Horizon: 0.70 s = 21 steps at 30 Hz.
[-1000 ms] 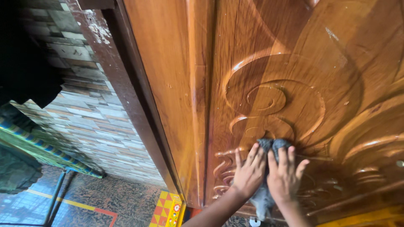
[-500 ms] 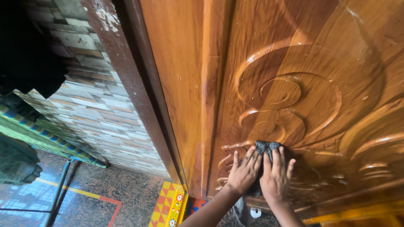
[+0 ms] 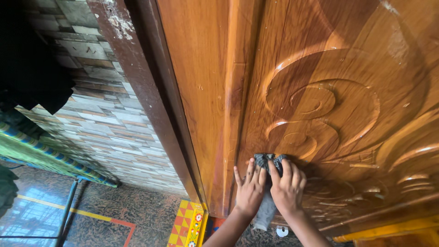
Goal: The person cleans a wooden door with intricate carvings using a grey cloth. They wipe the door handle, latch, and the carved patterns on the door surface.
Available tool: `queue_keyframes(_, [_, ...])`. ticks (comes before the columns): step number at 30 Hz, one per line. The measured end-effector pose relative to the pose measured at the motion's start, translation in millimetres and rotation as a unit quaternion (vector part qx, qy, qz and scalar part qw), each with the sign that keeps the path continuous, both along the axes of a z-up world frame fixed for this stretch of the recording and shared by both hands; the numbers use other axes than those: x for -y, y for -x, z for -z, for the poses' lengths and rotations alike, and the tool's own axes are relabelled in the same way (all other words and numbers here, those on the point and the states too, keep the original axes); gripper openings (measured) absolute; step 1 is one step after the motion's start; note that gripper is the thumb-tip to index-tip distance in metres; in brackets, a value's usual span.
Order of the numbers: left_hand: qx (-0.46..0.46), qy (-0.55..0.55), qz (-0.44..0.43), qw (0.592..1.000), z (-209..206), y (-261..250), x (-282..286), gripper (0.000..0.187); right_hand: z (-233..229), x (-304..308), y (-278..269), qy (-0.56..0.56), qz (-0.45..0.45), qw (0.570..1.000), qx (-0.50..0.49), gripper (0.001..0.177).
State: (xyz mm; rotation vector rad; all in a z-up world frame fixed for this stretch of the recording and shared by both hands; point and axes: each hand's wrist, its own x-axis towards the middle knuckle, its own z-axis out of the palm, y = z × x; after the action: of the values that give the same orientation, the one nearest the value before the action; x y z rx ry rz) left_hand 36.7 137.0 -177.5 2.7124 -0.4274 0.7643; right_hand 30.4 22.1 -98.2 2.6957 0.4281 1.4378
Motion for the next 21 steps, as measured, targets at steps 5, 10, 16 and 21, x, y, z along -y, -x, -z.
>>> queue_keyframes(5, [-0.002,0.008,-0.006,1.0,-13,8,-3,0.048,3,-11,12,-0.005,0.048,0.997,-0.057,0.045])
queue_keyframes(10, [0.0,0.009,-0.046,0.999,-16,16,-24,0.048,21,-24,11,-0.031,0.06,0.948,-0.311,0.075])
queue_keyframes(16, [0.041,0.067,-0.055,0.995,-23,23,-36,0.048,42,-36,10,-0.044,0.073,0.92,-0.382,0.088])
queue_keyframes(21, [-0.1,0.121,0.003,0.988,-29,21,-39,0.048,55,-30,9,-0.039,0.041,0.949,-0.31,0.086])
